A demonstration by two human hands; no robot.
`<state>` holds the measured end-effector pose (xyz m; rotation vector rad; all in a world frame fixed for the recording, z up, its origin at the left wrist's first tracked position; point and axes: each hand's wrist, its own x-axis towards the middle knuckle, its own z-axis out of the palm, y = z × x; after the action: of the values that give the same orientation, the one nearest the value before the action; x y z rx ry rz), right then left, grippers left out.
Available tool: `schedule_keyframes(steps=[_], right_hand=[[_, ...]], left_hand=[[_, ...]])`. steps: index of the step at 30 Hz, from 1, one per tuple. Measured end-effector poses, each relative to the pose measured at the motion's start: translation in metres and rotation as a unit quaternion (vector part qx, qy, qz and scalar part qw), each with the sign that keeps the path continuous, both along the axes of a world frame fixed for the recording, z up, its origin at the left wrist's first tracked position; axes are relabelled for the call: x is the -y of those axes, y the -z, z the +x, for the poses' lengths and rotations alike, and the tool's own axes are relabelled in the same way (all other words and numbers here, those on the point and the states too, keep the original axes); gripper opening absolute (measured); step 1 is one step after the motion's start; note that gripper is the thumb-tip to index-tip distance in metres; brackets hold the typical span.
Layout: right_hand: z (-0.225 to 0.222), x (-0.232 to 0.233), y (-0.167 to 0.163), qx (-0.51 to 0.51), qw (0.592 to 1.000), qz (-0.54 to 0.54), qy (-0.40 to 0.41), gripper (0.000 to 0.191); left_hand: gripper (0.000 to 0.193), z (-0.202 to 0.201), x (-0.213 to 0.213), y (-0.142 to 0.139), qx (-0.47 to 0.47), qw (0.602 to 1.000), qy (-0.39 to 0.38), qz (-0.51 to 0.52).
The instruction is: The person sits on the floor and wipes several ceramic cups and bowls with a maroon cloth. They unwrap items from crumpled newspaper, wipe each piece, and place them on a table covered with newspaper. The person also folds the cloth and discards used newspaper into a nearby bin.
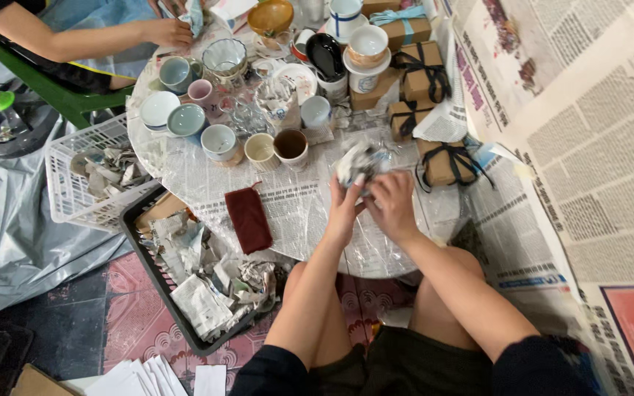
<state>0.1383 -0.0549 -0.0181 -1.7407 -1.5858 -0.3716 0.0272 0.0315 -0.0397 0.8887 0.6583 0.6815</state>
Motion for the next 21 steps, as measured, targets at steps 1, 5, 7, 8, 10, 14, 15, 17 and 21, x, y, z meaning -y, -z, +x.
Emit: schedule_keyframes(steps=[1, 5, 7, 8, 10, 14, 15, 17, 21], right_hand=[[-0.005, 0.016, -0.004, 0.008, 1.0, -0.008, -0.028, 0.026], [-0.017, 0.055, -0.008, -0.113, 0.991, 0.056, -0.052, 0.032], [-0.017, 0.063, -0.003, -0.366, 0.926, 0.016, -0.086, 0.054], [-0.016, 0.067, 0.001, -0.485, 0.869, -0.005, -0.1, 0.066], [-0.014, 0.072, 0.01, -0.672, 0.724, -0.065, -0.141, 0.067], [-0.01, 0.074, 0.026, -0.738, 0.655, -0.091, -0.134, 0.071], [-0.01, 0.074, 0.029, -0.737, 0.658, -0.086, -0.126, 0.069], [-0.007, 0.072, 0.032, -0.734, 0.665, -0.075, -0.112, 0.065], [-0.005, 0.067, 0.035, -0.731, 0.675, -0.1, -0.016, 0.061]], left_hand=[[0.075, -0.004, 0.002, -0.005, -0.038, 0.999, -0.004, -0.005], [0.074, -0.024, 0.009, -0.001, -0.023, 0.999, 0.015, -0.023], [0.071, -0.032, 0.013, 0.014, -0.022, 0.999, 0.035, -0.009], [0.07, -0.034, 0.015, 0.022, -0.027, 0.999, 0.045, 0.005], [0.067, -0.033, 0.021, 0.035, -0.088, 0.987, 0.059, 0.123], [0.068, -0.031, 0.032, 0.034, -0.117, 0.962, 0.069, 0.236], [0.07, -0.035, 0.036, 0.028, -0.143, 0.951, 0.056, 0.267], [0.078, -0.042, 0.038, 0.01, -0.194, 0.924, 0.029, 0.33], [0.078, -0.052, 0.046, -0.021, -0.239, 0.762, -0.023, 0.601]])
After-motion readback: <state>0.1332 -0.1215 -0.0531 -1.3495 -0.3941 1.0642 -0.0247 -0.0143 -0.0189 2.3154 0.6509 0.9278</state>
